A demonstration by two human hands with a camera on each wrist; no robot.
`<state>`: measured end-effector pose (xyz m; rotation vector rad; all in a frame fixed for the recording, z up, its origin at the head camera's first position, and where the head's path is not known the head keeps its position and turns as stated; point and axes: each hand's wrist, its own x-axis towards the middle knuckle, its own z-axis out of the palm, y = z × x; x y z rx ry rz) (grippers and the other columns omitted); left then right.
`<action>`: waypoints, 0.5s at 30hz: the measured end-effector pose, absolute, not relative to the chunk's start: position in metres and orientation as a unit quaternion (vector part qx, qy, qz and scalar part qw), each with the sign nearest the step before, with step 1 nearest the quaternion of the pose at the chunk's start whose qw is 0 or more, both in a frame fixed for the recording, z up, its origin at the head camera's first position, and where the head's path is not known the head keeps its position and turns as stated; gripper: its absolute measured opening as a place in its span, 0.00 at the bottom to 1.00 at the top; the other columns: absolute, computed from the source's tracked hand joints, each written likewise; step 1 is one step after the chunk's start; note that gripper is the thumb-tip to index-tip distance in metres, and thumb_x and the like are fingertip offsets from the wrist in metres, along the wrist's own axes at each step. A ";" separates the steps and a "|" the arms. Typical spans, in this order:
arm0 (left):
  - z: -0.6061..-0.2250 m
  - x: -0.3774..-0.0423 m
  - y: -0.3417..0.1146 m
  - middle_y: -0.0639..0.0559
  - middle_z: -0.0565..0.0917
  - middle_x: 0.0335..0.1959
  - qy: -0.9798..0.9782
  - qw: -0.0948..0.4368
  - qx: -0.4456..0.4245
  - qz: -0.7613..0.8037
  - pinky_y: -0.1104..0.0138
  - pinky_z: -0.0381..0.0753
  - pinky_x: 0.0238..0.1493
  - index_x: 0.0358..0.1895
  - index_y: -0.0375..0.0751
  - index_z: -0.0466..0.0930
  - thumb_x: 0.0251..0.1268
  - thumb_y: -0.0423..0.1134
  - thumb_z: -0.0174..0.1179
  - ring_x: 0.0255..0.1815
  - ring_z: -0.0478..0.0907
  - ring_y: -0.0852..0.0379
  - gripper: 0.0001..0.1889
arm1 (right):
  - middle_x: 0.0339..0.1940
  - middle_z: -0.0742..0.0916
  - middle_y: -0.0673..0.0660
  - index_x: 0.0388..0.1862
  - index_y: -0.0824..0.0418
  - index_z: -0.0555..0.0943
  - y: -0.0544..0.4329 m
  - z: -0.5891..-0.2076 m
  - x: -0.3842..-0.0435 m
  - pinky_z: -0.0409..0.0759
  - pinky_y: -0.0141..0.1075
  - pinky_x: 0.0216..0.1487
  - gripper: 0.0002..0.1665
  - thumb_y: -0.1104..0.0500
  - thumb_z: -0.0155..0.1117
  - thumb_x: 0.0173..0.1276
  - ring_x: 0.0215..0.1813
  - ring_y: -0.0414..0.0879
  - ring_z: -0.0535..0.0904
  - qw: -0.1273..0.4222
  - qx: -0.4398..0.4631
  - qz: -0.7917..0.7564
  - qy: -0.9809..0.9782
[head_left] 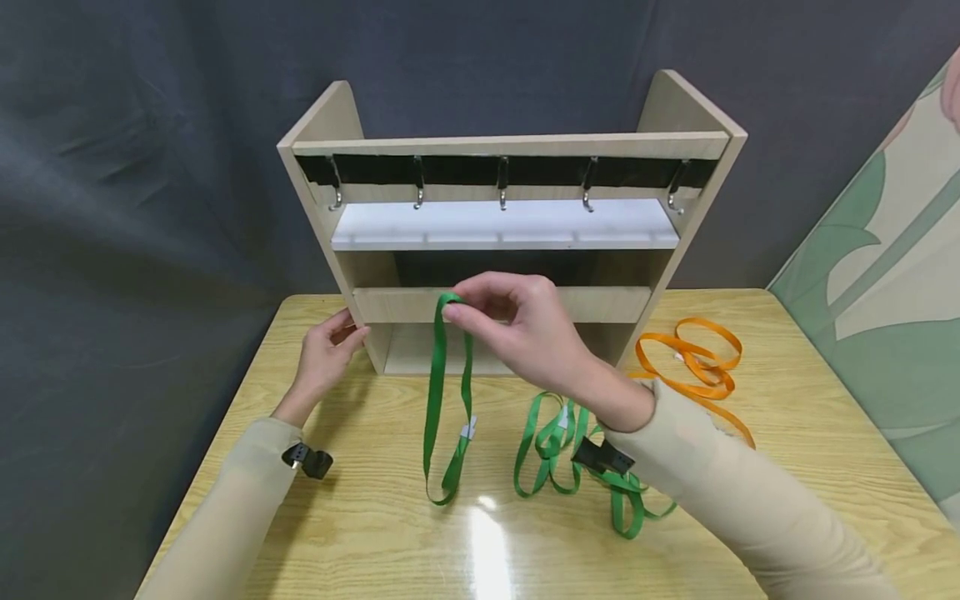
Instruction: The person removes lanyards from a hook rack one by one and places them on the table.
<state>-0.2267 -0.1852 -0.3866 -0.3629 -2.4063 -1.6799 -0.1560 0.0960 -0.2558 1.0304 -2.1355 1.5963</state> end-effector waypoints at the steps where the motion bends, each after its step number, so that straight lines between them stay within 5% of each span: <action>1: -0.387 -0.227 -0.185 0.29 0.74 0.57 -0.811 0.092 -0.122 -0.565 0.65 0.80 0.46 0.62 0.24 0.70 0.67 0.25 0.56 0.55 0.74 0.37 0.21 | 0.31 0.86 0.49 0.37 0.64 0.85 0.097 -0.258 -0.157 0.74 0.32 0.24 0.04 0.65 0.67 0.64 0.27 0.45 0.78 0.138 0.352 0.553 -0.743; 15: -0.387 -0.226 -0.185 0.29 0.74 0.57 -0.811 0.096 -0.126 -0.563 0.73 0.79 0.44 0.62 0.25 0.70 0.66 0.26 0.57 0.55 0.74 0.37 0.21 | 0.33 0.87 0.50 0.39 0.63 0.85 0.107 -0.306 -0.175 0.79 0.34 0.28 0.06 0.61 0.67 0.65 0.30 0.45 0.81 0.078 0.294 0.523 -0.796</action>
